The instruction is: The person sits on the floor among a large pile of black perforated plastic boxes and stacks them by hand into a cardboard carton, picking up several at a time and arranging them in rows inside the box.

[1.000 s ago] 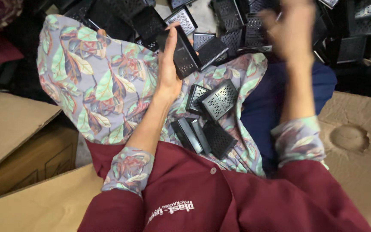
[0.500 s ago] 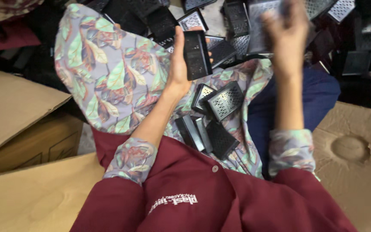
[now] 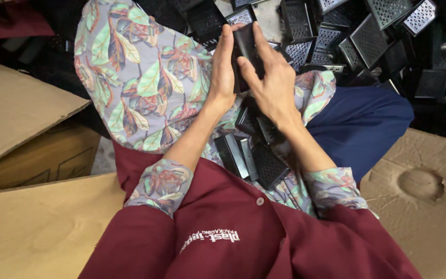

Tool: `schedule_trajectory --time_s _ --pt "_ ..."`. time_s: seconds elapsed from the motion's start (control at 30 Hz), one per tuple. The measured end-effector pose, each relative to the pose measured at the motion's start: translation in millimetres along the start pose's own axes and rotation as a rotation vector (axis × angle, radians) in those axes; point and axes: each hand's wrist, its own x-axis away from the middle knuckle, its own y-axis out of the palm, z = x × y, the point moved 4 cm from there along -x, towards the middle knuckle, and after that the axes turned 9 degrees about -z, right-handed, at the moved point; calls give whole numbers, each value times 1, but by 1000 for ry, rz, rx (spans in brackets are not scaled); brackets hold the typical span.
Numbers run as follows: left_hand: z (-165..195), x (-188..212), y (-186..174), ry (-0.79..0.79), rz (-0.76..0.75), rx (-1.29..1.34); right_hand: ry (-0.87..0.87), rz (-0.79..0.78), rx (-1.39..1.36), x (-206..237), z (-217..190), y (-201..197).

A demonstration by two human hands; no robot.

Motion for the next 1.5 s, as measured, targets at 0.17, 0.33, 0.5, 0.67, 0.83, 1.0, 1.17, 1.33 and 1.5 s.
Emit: schedule_trajectory --time_s 0.17,0.33,0.5,0.67,0.83,1.0,1.17,1.33,1.5 --pt "11 2 0 89 35 -96 37 -14 -41 9 -13 -1" --pt "15 4 5 112 12 -171 44 -18 0 9 -18 3" --pt "14 3 5 158 20 -177 35 -6 11 5 -21 5" --pt "3 4 1 188 13 -265 104 -44 34 8 -10 8" --pt "-36 -22 14 112 95 -95 29 -27 -43 -2 18 10" --pt "-68 -59 24 100 97 197 -197 -93 -220 -34 37 15" --pt "-57 -69 27 325 70 21 -268 -220 -449 -36 31 1" --pt "-57 -77 19 60 260 263 -248 -42 -171 -14 31 -29" --pt "-62 -61 26 -110 101 367 -145 170 -332 -11 53 -44"
